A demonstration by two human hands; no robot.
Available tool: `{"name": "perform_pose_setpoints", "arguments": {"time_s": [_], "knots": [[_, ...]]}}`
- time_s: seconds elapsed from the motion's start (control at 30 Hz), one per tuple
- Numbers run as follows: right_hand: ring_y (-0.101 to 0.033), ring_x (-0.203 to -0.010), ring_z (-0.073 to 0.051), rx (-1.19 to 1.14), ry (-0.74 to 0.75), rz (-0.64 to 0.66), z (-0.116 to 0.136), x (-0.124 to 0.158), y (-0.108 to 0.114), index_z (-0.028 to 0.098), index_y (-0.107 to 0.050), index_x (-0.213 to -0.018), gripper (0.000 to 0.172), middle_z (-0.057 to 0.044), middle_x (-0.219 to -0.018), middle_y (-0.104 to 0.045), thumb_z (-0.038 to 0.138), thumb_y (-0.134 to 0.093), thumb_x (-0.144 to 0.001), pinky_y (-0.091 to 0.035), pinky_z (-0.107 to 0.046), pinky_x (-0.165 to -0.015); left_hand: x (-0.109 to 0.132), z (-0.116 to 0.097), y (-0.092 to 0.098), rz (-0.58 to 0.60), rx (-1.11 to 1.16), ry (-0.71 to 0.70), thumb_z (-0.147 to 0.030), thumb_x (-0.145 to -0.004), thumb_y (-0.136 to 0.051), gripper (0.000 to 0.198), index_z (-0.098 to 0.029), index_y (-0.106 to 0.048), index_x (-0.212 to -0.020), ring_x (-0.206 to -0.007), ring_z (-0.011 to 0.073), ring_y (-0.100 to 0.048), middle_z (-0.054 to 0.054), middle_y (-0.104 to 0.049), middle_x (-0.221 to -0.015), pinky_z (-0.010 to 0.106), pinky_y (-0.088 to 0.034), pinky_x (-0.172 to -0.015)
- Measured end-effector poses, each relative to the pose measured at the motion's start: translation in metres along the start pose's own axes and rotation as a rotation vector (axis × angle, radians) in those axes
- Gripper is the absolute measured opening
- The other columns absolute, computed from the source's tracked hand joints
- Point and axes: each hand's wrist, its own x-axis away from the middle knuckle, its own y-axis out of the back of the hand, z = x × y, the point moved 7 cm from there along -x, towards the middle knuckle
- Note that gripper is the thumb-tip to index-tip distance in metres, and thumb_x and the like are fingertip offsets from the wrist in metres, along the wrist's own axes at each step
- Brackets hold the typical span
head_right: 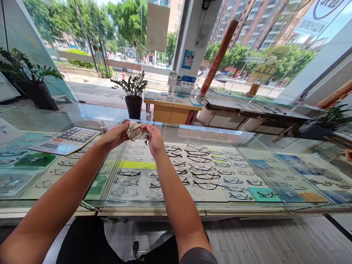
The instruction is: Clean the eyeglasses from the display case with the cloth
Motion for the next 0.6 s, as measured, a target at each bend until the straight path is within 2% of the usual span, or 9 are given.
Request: {"name": "perform_pose_setpoints", "arguments": {"time_s": [0.1, 0.17, 0.23, 0.3, 0.37, 0.5, 0.6], "knots": [[-0.069, -0.100, -0.017, 0.014, 0.062, -0.034, 0.000, -0.004, 0.006, 0.024, -0.079, -0.082, 0.022, -0.003, -0.105, -0.082, 0.044, -0.087, -0.087, -0.049, -0.023, -0.072, 0.004, -0.002, -0.003, 0.061, -0.062, -0.001, -0.070, -0.081, -0.096, 0.062, -0.012, -0.084, -0.103, -0.092, 0.0195, -0.075, 0.010, -0.082, -0.096, 0.034, -0.064, -0.093], [-0.072, -0.116, -0.021, 0.021, 0.077, -0.013, -0.001, -0.005, 0.006, 0.024, -0.080, -0.082, 0.024, -0.004, -0.110, -0.084, 0.047, -0.088, -0.087, -0.054, -0.025, -0.083, 0.006, 0.000, -0.006, 0.106, -0.100, 0.027, -0.075, -0.077, -0.096, 0.068, -0.013, -0.085, -0.101, -0.095, 0.0210, -0.075, 0.011, -0.083, -0.099, 0.035, -0.063, -0.094], [-0.073, -0.124, -0.023, 0.012, 0.063, 0.039, -0.004, -0.004, 0.001, 0.024, -0.080, -0.083, 0.027, -0.005, -0.114, -0.085, 0.049, -0.090, -0.087, -0.057, -0.029, -0.092, 0.008, 0.005, -0.013, 0.165, -0.128, 0.058, -0.079, -0.077, -0.094, 0.070, -0.013, -0.085, -0.100, -0.098, 0.0227, -0.075, 0.013, -0.083, -0.102, 0.037, -0.062, -0.095], [-0.075, -0.119, -0.022, -0.020, 0.035, 0.098, -0.007, -0.002, -0.004, 0.025, -0.080, -0.083, 0.029, -0.005, -0.114, -0.085, 0.052, -0.093, -0.084, -0.060, -0.031, -0.094, 0.010, 0.008, -0.022, 0.217, -0.130, 0.066, -0.080, -0.080, -0.091, 0.071, -0.013, -0.086, -0.103, -0.101, 0.0235, -0.075, 0.014, -0.083, -0.103, 0.037, -0.061, -0.096], [-0.078, -0.107, -0.020, -0.057, 0.011, 0.138, -0.010, 0.000, -0.010, 0.025, -0.080, -0.084, 0.031, -0.004, -0.108, -0.084, 0.052, -0.095, -0.083, -0.063, -0.030, -0.090, 0.011, 0.011, -0.029, 0.230, -0.110, 0.050, -0.079, -0.084, -0.089, 0.070, -0.013, -0.087, -0.109, -0.101, 0.0226, -0.074, 0.013, -0.082, -0.103, 0.036, -0.060, -0.096], [-0.079, -0.095, -0.018, -0.100, -0.033, 0.124, -0.016, 0.001, -0.014, 0.025, -0.078, -0.086, 0.028, -0.002, -0.093, -0.082, 0.048, -0.095, -0.086, -0.066, -0.028, -0.083, 0.008, 0.015, -0.032, 0.180, -0.053, -0.007, -0.071, -0.081, -0.096, 0.068, -0.015, -0.086, -0.117, -0.090, 0.0174, -0.071, 0.009, -0.080, -0.096, 0.029, -0.057, -0.083], [-0.081, -0.092, -0.019, -0.142, -0.055, 0.108, -0.020, 0.002, -0.016, 0.025, -0.078, -0.089, 0.024, -0.001, -0.090, -0.084, 0.045, -0.092, -0.088, -0.067, -0.028, -0.082, 0.007, 0.017, -0.032, 0.175, -0.006, -0.009, -0.064, -0.077, -0.102, 0.065, -0.015, -0.086, -0.117, -0.083, 0.0155, -0.069, 0.007, -0.080, -0.094, 0.026, -0.054, -0.077]]}}
